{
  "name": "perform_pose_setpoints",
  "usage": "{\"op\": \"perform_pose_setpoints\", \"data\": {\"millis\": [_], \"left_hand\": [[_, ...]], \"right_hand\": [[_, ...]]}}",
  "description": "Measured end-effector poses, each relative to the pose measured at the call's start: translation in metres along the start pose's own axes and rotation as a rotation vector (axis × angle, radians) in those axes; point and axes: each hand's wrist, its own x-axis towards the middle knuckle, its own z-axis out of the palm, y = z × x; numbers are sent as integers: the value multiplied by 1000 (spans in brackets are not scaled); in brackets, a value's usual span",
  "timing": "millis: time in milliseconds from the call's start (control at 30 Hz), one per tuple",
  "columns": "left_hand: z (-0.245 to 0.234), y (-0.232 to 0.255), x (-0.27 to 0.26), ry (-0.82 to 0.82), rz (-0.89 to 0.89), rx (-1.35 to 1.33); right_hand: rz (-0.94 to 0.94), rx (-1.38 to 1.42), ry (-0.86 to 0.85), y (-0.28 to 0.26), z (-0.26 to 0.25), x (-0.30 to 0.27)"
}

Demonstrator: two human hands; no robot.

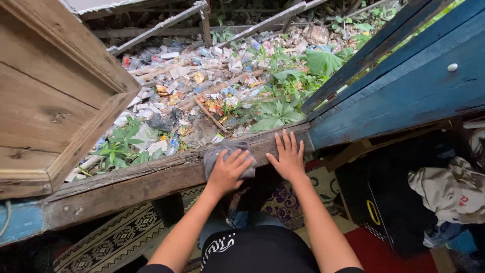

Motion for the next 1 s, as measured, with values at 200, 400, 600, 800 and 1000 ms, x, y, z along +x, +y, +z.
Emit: {"op": "perform_pose_setpoints", "data": {"millis": [200, 400, 600, 800, 1000], "left_hand": [[-3, -7, -5, -69, 68, -71], [-2, 8, -11, 23, -117, 1], [2, -11, -44, 67, -17, 12], [-6, -19, -77, 46, -223, 22], [-23, -30, -117, -1, -325, 52]], "right_hand": [[6, -1, -5, 0, -1, -1], [11, -24, -14, 3, 1, 0], [59, -34, -90, -10, -3, 2], [-103, -3, -45, -73, -6, -3], [-281, -33, -49, -119, -1, -9]]}}
